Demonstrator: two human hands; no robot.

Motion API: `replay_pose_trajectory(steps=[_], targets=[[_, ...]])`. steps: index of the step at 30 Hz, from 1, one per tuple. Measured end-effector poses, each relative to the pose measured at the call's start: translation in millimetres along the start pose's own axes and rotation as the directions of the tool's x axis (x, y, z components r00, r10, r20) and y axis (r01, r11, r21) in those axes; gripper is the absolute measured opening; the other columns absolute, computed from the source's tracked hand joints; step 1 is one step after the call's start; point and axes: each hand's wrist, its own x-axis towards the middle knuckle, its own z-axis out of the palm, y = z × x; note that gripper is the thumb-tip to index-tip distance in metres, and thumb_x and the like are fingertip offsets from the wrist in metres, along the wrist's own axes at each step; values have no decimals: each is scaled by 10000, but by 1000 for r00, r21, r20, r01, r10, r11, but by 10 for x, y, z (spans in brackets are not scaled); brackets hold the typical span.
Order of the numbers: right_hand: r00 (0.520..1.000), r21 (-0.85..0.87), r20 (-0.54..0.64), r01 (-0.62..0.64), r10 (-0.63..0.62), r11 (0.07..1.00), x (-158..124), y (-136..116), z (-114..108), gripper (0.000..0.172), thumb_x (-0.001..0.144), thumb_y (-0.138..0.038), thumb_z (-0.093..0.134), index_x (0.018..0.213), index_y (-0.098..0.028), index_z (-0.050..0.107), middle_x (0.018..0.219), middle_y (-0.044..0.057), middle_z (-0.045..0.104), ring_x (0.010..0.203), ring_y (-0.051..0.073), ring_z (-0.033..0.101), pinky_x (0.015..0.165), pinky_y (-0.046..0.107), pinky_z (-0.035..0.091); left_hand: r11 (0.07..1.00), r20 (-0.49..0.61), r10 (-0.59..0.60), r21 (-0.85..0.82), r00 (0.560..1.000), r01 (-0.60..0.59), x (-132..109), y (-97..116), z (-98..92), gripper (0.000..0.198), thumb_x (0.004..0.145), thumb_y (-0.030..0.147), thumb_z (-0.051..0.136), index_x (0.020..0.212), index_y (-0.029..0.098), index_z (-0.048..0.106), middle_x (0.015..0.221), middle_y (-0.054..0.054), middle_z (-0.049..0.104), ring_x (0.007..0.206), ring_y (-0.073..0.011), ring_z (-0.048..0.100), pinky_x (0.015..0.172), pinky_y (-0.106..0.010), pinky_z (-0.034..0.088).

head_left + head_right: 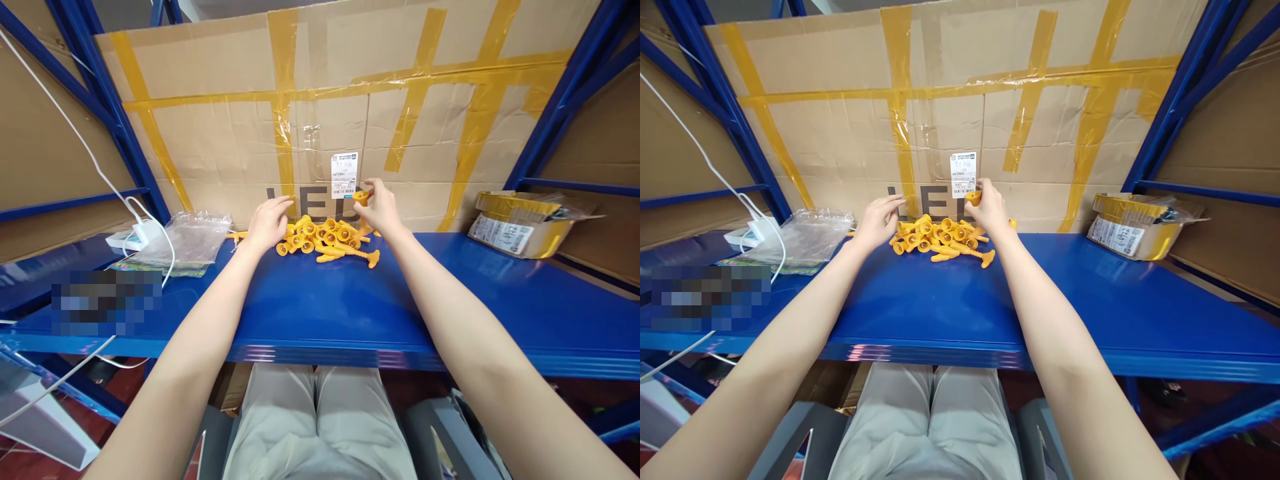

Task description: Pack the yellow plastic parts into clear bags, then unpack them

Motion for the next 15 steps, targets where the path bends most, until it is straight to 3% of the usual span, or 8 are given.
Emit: replay_pose_trajectory(steps=[3,6,11,15], targets=[[976,55,-118,191,-184,980,3,-198,-44,496,781,-240,518,1268,-199,431,1185,121,557,1079,276,546,900,428,452,998,-9,50,-45,999,-50,4,167,-19,441,877,184,385,1285,177,554,1329,-72,566,1255,-217,483,1079,-423,336],[944,122,-157,309,-289,943,-31,-359,-29,447,792,-227,508,1233,-235,435,1161,98,534,1056,251,542,872,410,465,996,16,36,-79,999,-34,-26,278,-28,481,920,293,409,1393,209,436,1336,-70,557,1228,-224,510,1054,-393,364],[919,326,-73,389,-388,861,-116,-545,47,332,772,-223,548,1087,-232,443,999,45,542,910,192,543,820,376,473,993,112,-114,-28,987,117,-77,322,-18,614,909,430,476,1475,295,282,1277,-49,594,1088,-253,611,969,-392,431],[891,426,7,408,-454,808,-161,-586,86,263,731,-198,567,952,-228,428,941,30,530,872,182,518,807,373,453,990,61,-133,-29,989,135,-87,235,2,577,924,398,454,1469,299,294,1261,-54,601,1046,-244,630,931,-363,452]])
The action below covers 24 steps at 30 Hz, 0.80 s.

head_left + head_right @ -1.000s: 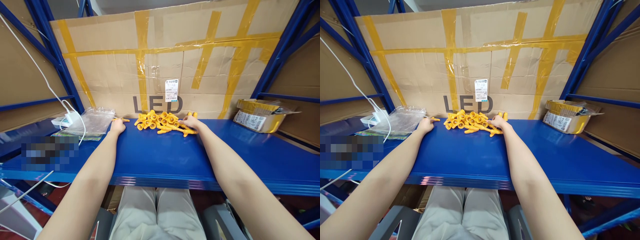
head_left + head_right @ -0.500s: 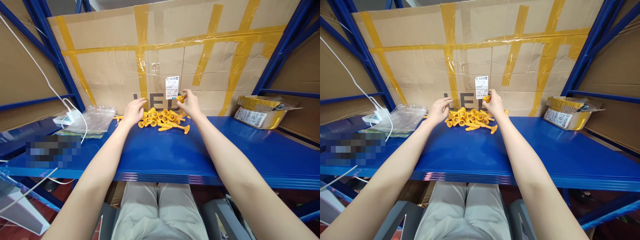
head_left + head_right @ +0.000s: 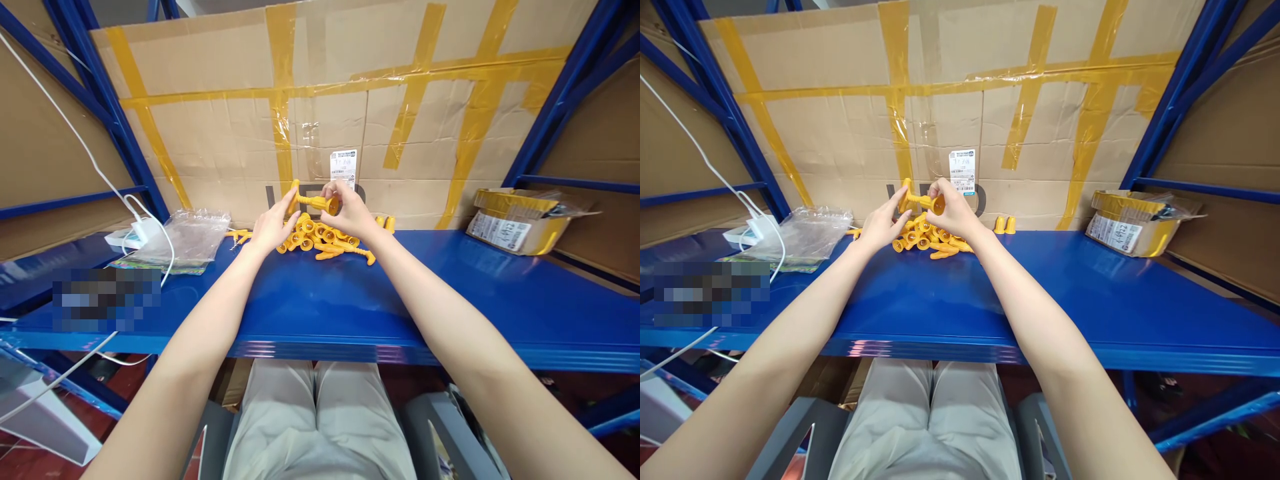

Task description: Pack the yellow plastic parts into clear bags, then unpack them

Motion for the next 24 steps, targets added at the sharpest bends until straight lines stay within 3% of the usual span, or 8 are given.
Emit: replay_pose_trajectory(steps=[4,7,14,18,24], targets=[[996,-20,81,35,-33,999,-15,30,7,220,715,-175,549,883,-229,418,936,37,528,853,190,497,794,379,435,1000,-47,16,-8,999,-16,12,-59,7,489,926,326,443,1410,267,404,1254,-63,606,1049,-230,623,928,-334,447],[992,-124,118,51,-37,991,-26,56,4,191,728,-159,525,885,-223,439,949,57,539,866,209,505,795,383,418,1000,-92,22,-1,996,-23,20,-35,4,427,914,289,451,1337,249,488,1199,-59,634,1021,-214,624,918,-317,444],[979,-419,195,30,57,908,-71,33,22,281,880,-222,411,1142,-154,487,1118,157,609,1051,287,542,877,407,332,992,-131,114,64,985,-106,22,101,7,372,883,279,477,1239,234,574,1057,-52,682,853,-173,635,820,-277,453],[961,-535,243,22,129,845,-85,43,59,242,923,-211,366,1065,-143,550,1024,144,655,957,284,577,862,405,295,991,-110,118,80,987,-109,8,138,4,349,861,268,500,1194,238,601,994,-41,698,842,-177,638,779,-265,449],[972,-621,212,52,103,782,-95,29,64,203,923,-172,377,1012,-148,558,954,118,655,896,262,564,857,393,249,998,-88,66,26,994,-64,10,164,7,335,809,255,552,1132,218,633,850,-33,702,761,-180,646,727,-261,448]])
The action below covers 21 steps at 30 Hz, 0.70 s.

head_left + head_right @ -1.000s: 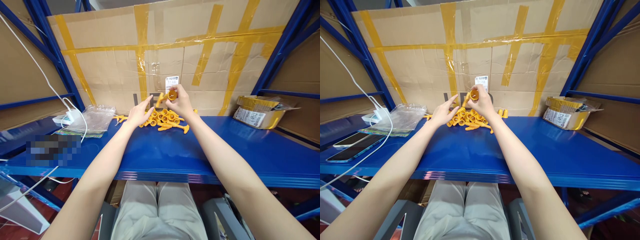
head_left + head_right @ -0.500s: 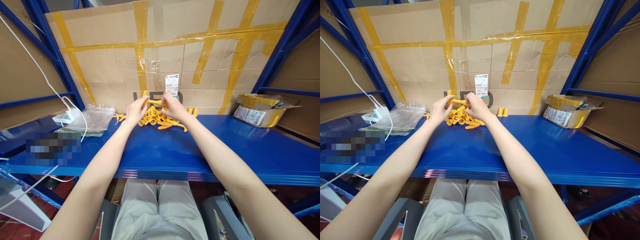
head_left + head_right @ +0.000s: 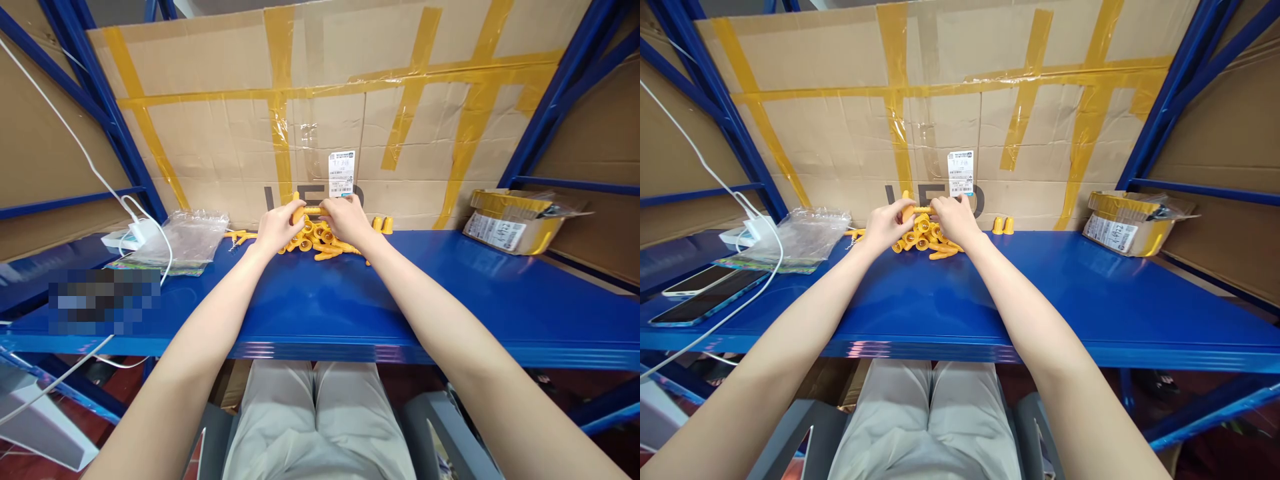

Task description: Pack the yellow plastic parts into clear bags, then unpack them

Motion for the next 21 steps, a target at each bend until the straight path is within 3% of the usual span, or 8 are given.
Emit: replay_pose_trajectory(steps=[7,10,16,21], targets=[[998,-62,-67,3,-7,998,-11,11,15,226,943,-175,337,983,-160,559,929,110,639,874,252,529,831,378,243,985,-40,-45,-170,998,38,19,14,72,284,777,249,576,1049,206,651,665,13,632,648,-148,630,654,-234,443],[996,-45,-81,45,-49,998,-18,47,55,251,963,-208,318,1028,-158,556,968,113,641,896,250,526,846,380,239,984,-46,-66,-166,997,57,19,7,81,278,773,235,578,1039,202,650,663,13,628,647,-148,631,656,-233,440],[998,-12,34,57,-57,998,-20,67,111,270,955,-159,318,1114,-122,533,1010,140,642,897,251,535,817,367,234,999,-18,-32,-12,999,32,-11,-32,72,291,793,257,569,1072,215,642,812,-25,685,755,-182,642,705,-258,439],[997,-23,71,33,-32,999,-6,46,52,198,935,-159,357,977,-142,550,941,117,641,849,244,528,785,355,226,995,-1,-42,-93,999,41,-8,-47,95,279,767,253,582,1036,221,649,734,4,659,684,-155,614,679,-244,440]])
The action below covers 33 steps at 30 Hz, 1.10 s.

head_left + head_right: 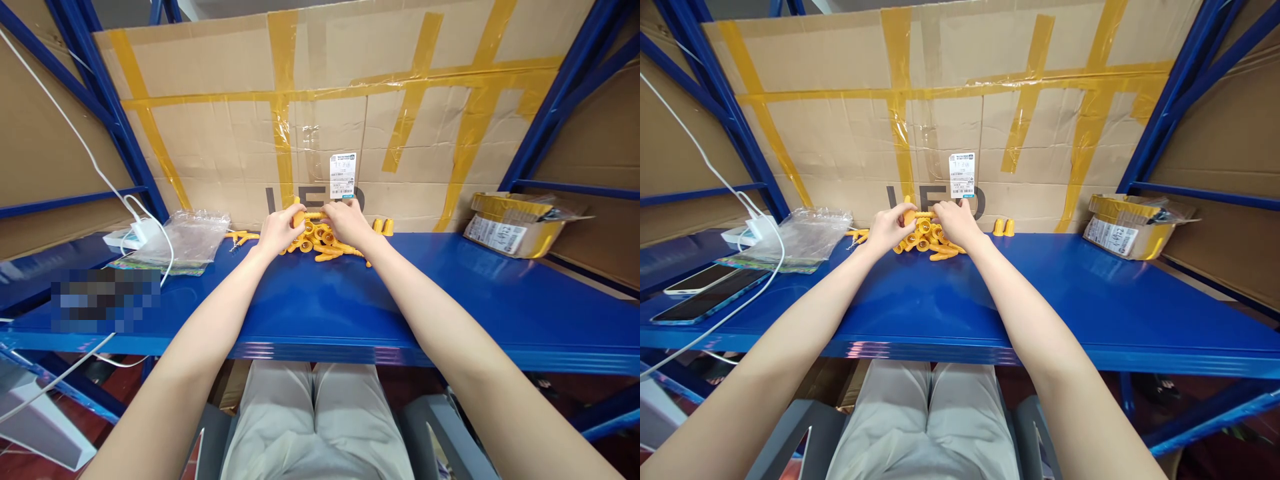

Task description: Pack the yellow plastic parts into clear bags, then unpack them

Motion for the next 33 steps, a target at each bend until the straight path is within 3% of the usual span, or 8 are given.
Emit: replay_pose_trajectory(steps=[5,10,12,17,21,27,33], targets=[[999,-34,-39,-4,3,999,-5,3,-35,156,911,-148,393,948,-161,543,943,101,632,883,246,514,795,363,229,979,17,-78,-190,997,80,14,19,15,246,715,247,606,953,205,655,566,46,554,547,-126,554,603,-233,439],[996,-119,-94,-1,-10,993,-12,-5,-32,166,890,-130,413,998,-169,533,995,121,612,937,262,496,828,385,239,891,210,-272,-313,939,328,20,98,-35,266,710,257,597,963,184,631,483,64,497,410,-131,520,484,-244,428],[993,-139,-115,-11,-5,990,-10,-6,-24,181,884,-117,407,1011,-167,527,1019,130,607,948,267,494,842,392,239,882,258,-299,-293,919,370,25,119,-48,261,716,258,583,963,185,624,479,64,500,405,-137,527,473,-245,426],[995,-116,-104,-9,-4,993,-23,15,34,234,873,-73,353,1019,-153,518,989,127,620,901,258,509,842,388,241,979,186,-192,-35,963,202,24,87,-17,259,690,296,613,934,218,647,562,26,577,582,-182,595,587,-271,452],[1000,-55,-15,25,-25,998,-60,37,104,202,893,-156,396,1047,-133,525,991,142,637,905,273,517,796,372,262,984,191,-154,119,969,133,7,39,2,297,708,344,600,977,233,661,669,-14,642,716,-226,628,646,-295,462],[998,8,32,50,-50,999,-75,47,169,254,934,-205,352,1081,-123,542,1056,170,638,946,284,528,835,400,273,976,210,-174,163,962,141,-5,40,-27,320,717,337,600,1012,231,664,767,-32,685,770,-232,645,685,-296,470],[998,14,25,57,-57,998,-58,73,126,156,868,-178,445,999,-140,521,993,147,637,908,269,538,853,386,268,977,226,-162,173,961,124,-2,5,-2,299,719,321,590,993,239,675,756,-26,685,766,-225,641,669,-284,455]])
